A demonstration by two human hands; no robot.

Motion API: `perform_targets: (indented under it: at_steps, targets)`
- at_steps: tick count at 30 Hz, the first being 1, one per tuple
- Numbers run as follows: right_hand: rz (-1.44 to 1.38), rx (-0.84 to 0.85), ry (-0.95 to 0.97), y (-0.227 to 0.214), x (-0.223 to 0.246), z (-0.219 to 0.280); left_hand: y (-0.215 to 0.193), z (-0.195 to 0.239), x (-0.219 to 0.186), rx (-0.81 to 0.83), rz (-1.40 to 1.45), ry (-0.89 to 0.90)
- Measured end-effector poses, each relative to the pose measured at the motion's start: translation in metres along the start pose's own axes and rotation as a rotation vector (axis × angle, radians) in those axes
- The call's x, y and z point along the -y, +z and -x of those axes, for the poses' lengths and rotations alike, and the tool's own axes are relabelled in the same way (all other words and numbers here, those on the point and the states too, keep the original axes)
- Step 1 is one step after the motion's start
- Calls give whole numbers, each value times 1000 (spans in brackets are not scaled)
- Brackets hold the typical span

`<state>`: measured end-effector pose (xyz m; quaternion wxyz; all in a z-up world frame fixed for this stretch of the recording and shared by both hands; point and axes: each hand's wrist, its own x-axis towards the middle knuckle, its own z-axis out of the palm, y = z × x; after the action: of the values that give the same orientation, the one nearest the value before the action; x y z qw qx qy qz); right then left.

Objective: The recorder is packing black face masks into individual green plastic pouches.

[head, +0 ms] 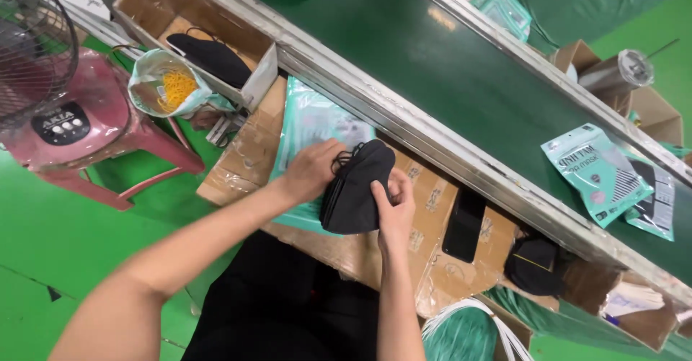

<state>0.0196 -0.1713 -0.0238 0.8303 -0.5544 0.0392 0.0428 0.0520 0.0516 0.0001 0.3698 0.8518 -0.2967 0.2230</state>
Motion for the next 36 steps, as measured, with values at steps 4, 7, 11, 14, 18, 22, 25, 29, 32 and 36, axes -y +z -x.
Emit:
perform_targets:
  at_steps: [4,7,11,14,18,22,25,29,32,36]
  targets:
    - [123,-79,76,0,19,16,3,13,-25,-116,-79,80]
    - [219,-48,120,-39,-1,33,-2,11,-41,-120,-39,112]
    - [1012,-163,-406,25,48,71,-21,-6,-83,-276,-62,180]
    - [1056,-378,-460,10,46,71,-21,-5,-119,-194,91,194]
    - [733,-360,-390,-9,51,77,-27,-5,-135,-150,183,246]
    - [388,-283,-333,7,63,87,3,23,-129,-332,647,-616]
    - [396,-297,-334,28,63,81,37,36,-126,-189,1004,-887]
    - [-342,-362,-54,17,28,91,42,41,-115,-383,873,-1024]
    - [-227,0,143,-18,-5,95,30,36,-104,-396,905,-921]
    - [-264,-74,103,-6,3,97,54,59,-126,-262,1194,-893]
